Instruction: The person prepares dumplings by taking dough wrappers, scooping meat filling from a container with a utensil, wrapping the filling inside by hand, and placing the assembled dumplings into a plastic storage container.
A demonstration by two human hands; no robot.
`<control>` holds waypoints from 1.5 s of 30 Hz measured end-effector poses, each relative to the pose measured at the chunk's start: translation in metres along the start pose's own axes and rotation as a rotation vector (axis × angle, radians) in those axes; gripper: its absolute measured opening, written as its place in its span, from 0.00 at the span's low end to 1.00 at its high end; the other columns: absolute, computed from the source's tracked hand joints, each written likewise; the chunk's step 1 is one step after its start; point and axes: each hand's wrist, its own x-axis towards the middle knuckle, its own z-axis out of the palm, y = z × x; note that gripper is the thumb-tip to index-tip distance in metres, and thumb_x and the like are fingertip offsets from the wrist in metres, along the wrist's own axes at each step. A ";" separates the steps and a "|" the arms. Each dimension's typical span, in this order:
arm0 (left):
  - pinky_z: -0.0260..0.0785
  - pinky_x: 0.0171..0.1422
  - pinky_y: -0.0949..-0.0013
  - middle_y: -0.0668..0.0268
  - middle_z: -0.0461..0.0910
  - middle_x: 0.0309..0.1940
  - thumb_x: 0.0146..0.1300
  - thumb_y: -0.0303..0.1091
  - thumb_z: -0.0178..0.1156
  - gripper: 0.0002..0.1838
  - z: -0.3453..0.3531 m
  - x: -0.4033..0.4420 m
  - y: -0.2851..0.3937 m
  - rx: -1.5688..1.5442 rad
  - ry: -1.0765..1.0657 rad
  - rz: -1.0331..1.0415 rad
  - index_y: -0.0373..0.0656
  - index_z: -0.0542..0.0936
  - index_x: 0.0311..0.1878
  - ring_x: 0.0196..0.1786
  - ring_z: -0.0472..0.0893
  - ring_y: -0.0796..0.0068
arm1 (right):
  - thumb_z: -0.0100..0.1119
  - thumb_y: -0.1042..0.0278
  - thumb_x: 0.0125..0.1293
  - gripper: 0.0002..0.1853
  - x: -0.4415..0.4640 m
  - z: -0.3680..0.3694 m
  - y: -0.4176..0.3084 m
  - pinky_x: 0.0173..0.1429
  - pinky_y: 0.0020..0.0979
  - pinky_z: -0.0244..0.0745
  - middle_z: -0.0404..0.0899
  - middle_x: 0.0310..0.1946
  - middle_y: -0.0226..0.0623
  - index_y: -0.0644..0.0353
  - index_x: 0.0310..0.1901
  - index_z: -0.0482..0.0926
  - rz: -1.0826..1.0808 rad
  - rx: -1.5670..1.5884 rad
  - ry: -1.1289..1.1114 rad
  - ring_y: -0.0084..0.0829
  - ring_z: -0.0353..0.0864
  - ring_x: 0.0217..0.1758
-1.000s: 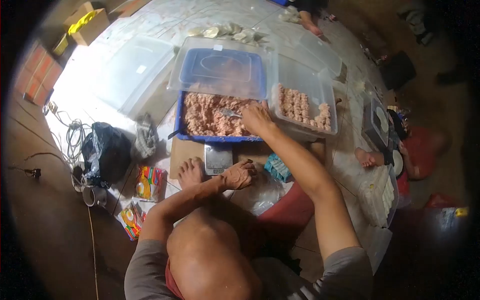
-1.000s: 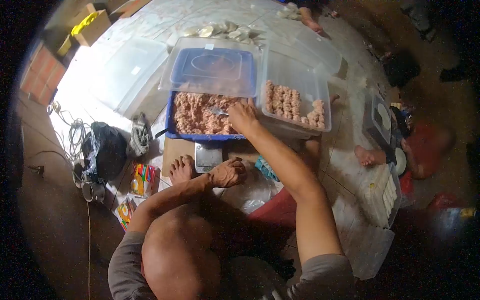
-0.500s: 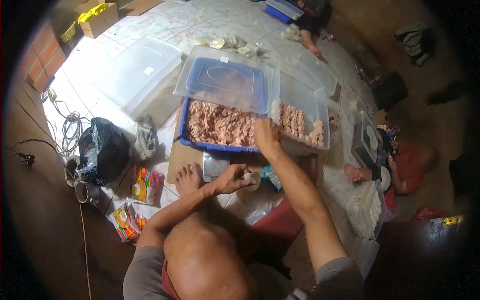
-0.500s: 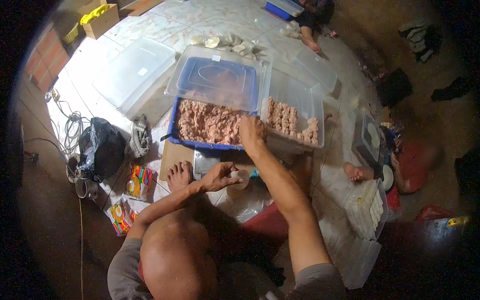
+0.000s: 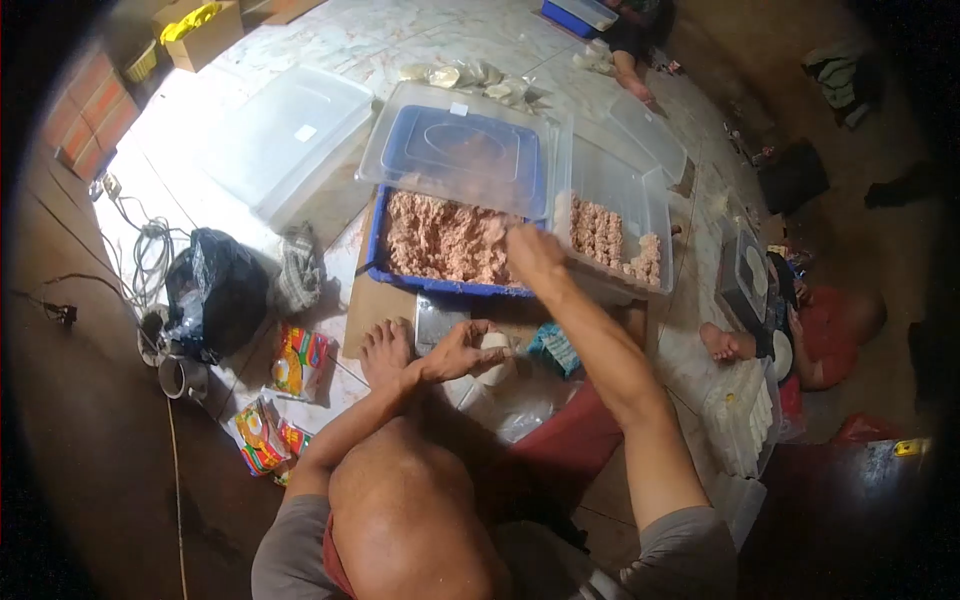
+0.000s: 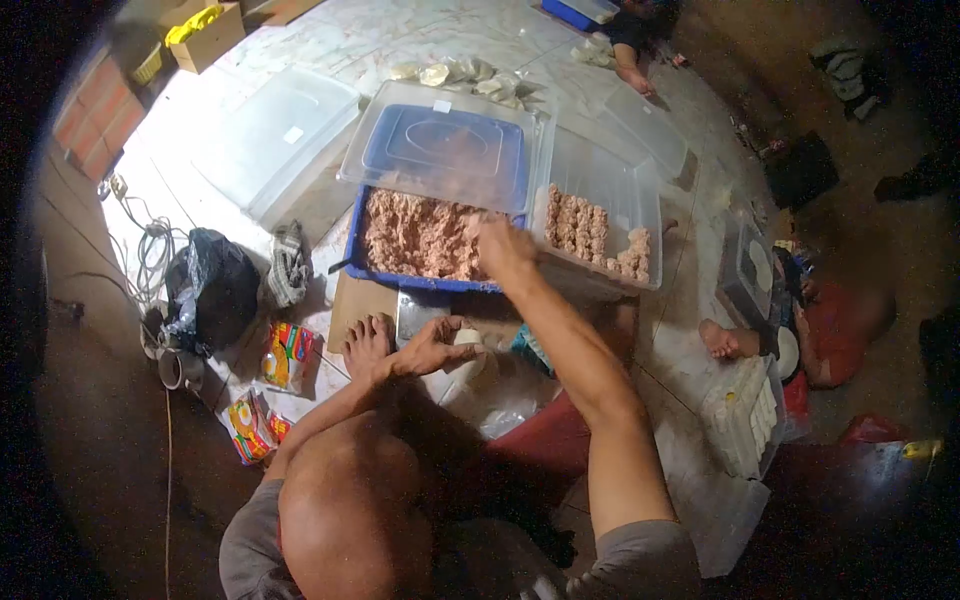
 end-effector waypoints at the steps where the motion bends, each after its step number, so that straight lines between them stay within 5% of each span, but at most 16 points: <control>1: 0.74 0.42 0.73 0.70 0.83 0.33 0.63 0.33 0.73 0.13 0.001 0.008 -0.016 -0.132 0.012 0.085 0.40 0.78 0.42 0.36 0.80 0.82 | 0.59 0.78 0.61 0.09 0.000 0.006 -0.007 0.49 0.46 0.86 0.86 0.42 0.55 0.68 0.40 0.86 -0.072 -0.030 0.017 0.51 0.89 0.45; 2: 0.74 0.43 0.73 0.70 0.83 0.34 0.63 0.33 0.73 0.12 -0.002 0.013 -0.023 -0.267 0.022 0.170 0.40 0.78 0.42 0.37 0.81 0.82 | 0.56 0.79 0.59 0.10 -0.007 0.000 -0.016 0.46 0.49 0.85 0.85 0.35 0.58 0.70 0.39 0.85 -0.133 -0.016 -0.025 0.53 0.89 0.41; 6: 0.75 0.43 0.75 0.70 0.85 0.36 0.64 0.31 0.72 0.12 -0.007 -0.006 0.015 -0.366 0.076 0.095 0.42 0.80 0.47 0.38 0.82 0.80 | 0.56 0.75 0.61 0.09 -0.008 -0.026 0.012 0.41 0.42 0.81 0.86 0.36 0.53 0.68 0.36 0.85 -0.268 0.105 -0.196 0.41 0.86 0.35; 8: 0.77 0.49 0.67 0.68 0.85 0.42 0.69 0.41 0.67 0.17 -0.014 -0.012 0.013 -0.345 0.055 0.054 0.42 0.79 0.54 0.43 0.84 0.74 | 0.56 0.74 0.62 0.09 -0.012 -0.035 0.038 0.40 0.41 0.79 0.85 0.35 0.52 0.67 0.36 0.85 -0.317 0.214 -0.265 0.39 0.84 0.31; 10: 0.76 0.58 0.59 0.62 0.83 0.51 0.73 0.59 0.56 0.29 -0.013 -0.015 0.017 -0.960 0.119 -0.010 0.41 0.75 0.60 0.51 0.83 0.66 | 0.56 0.72 0.65 0.08 -0.041 -0.035 0.055 0.40 0.40 0.76 0.84 0.33 0.49 0.66 0.39 0.83 -0.275 0.639 -0.131 0.39 0.79 0.29; 11: 0.72 0.66 0.53 0.57 0.78 0.60 0.69 0.74 0.45 0.44 -0.022 -0.007 0.017 -1.016 -0.049 0.035 0.38 0.71 0.66 0.59 0.80 0.59 | 0.56 0.72 0.65 0.08 -0.056 -0.032 0.054 0.40 0.40 0.76 0.84 0.33 0.49 0.66 0.39 0.83 -0.274 0.640 -0.127 0.39 0.79 0.29; 15: 0.71 0.67 0.57 0.53 0.76 0.63 0.64 0.81 0.43 0.55 -0.025 -0.003 0.054 -1.166 0.126 0.129 0.32 0.67 0.70 0.63 0.78 0.59 | 0.55 0.72 0.68 0.07 -0.116 0.002 0.032 0.44 0.43 0.76 0.82 0.34 0.49 0.64 0.45 0.78 -0.235 0.749 0.465 0.49 0.83 0.38; 18: 0.68 0.72 0.57 0.52 0.75 0.65 0.64 0.80 0.43 0.55 -0.028 -0.001 0.066 -1.188 -0.003 0.230 0.32 0.67 0.70 0.66 0.76 0.58 | 0.54 0.77 0.70 0.06 -0.132 0.054 0.011 0.47 0.43 0.76 0.78 0.40 0.55 0.67 0.45 0.78 -0.268 0.656 0.594 0.54 0.80 0.43; 24: 0.62 0.77 0.55 0.47 0.69 0.70 0.64 0.81 0.42 0.58 -0.010 -0.018 0.081 -1.331 0.104 0.294 0.29 0.64 0.73 0.74 0.69 0.52 | 0.56 0.84 0.65 0.14 -0.152 0.076 -0.017 0.47 0.42 0.77 0.77 0.39 0.48 0.67 0.52 0.79 -0.314 0.741 0.778 0.49 0.80 0.44; 26: 0.61 0.77 0.51 0.46 0.69 0.70 0.64 0.81 0.40 0.58 -0.019 -0.011 0.079 -1.357 0.052 0.318 0.29 0.63 0.73 0.73 0.69 0.51 | 0.60 0.82 0.64 0.16 -0.149 0.090 -0.015 0.42 0.39 0.77 0.76 0.39 0.45 0.67 0.54 0.79 -0.416 0.486 0.820 0.45 0.80 0.41; 30: 0.63 0.76 0.51 0.46 0.73 0.67 0.72 0.73 0.36 0.49 -0.044 -0.029 0.060 -1.470 0.196 0.331 0.29 0.68 0.68 0.71 0.72 0.51 | 0.57 0.84 0.64 0.13 -0.167 0.069 0.005 0.42 0.38 0.78 0.78 0.38 0.45 0.67 0.50 0.82 -0.395 0.578 0.660 0.46 0.83 0.40; 32: 0.70 0.69 0.53 0.46 0.77 0.61 0.76 0.66 0.38 0.41 -0.041 -0.038 0.078 -1.304 0.466 0.325 0.31 0.71 0.63 0.62 0.78 0.53 | 0.56 0.81 0.65 0.08 -0.167 0.043 0.015 0.39 0.42 0.78 0.79 0.37 0.46 0.68 0.45 0.81 -0.346 0.619 0.622 0.47 0.83 0.38; 36: 0.74 0.64 0.55 0.47 0.79 0.56 0.75 0.64 0.43 0.36 -0.044 -0.045 0.054 -1.194 0.268 0.219 0.33 0.73 0.59 0.55 0.81 0.53 | 0.56 0.75 0.63 0.06 -0.116 -0.018 0.040 0.52 0.43 0.70 0.78 0.36 0.44 0.61 0.39 0.82 -0.319 0.013 0.670 0.43 0.80 0.43; 39: 0.75 0.63 0.58 0.48 0.81 0.55 0.74 0.65 0.46 0.36 -0.042 -0.035 0.030 -1.144 0.171 0.069 0.35 0.74 0.58 0.54 0.82 0.54 | 0.58 0.71 0.59 0.05 -0.052 -0.022 0.041 0.55 0.43 0.66 0.76 0.31 0.40 0.60 0.29 0.81 -0.358 -0.234 0.703 0.40 0.77 0.43; 41: 0.76 0.62 0.63 0.49 0.82 0.55 0.73 0.66 0.48 0.35 -0.037 -0.035 0.025 -1.140 0.157 -0.008 0.38 0.76 0.56 0.55 0.83 0.56 | 0.60 0.69 0.59 0.06 -0.020 -0.020 0.042 0.54 0.43 0.69 0.76 0.31 0.37 0.59 0.27 0.81 -0.470 -0.680 0.676 0.39 0.77 0.43; 45: 0.75 0.64 0.61 0.49 0.80 0.57 0.72 0.67 0.48 0.36 -0.040 -0.049 0.021 -1.151 0.016 -0.015 0.37 0.77 0.55 0.57 0.82 0.55 | 0.59 0.70 0.59 0.05 0.025 0.014 0.057 0.54 0.44 0.71 0.75 0.28 0.34 0.58 0.29 0.83 -0.623 -0.705 0.718 0.38 0.77 0.38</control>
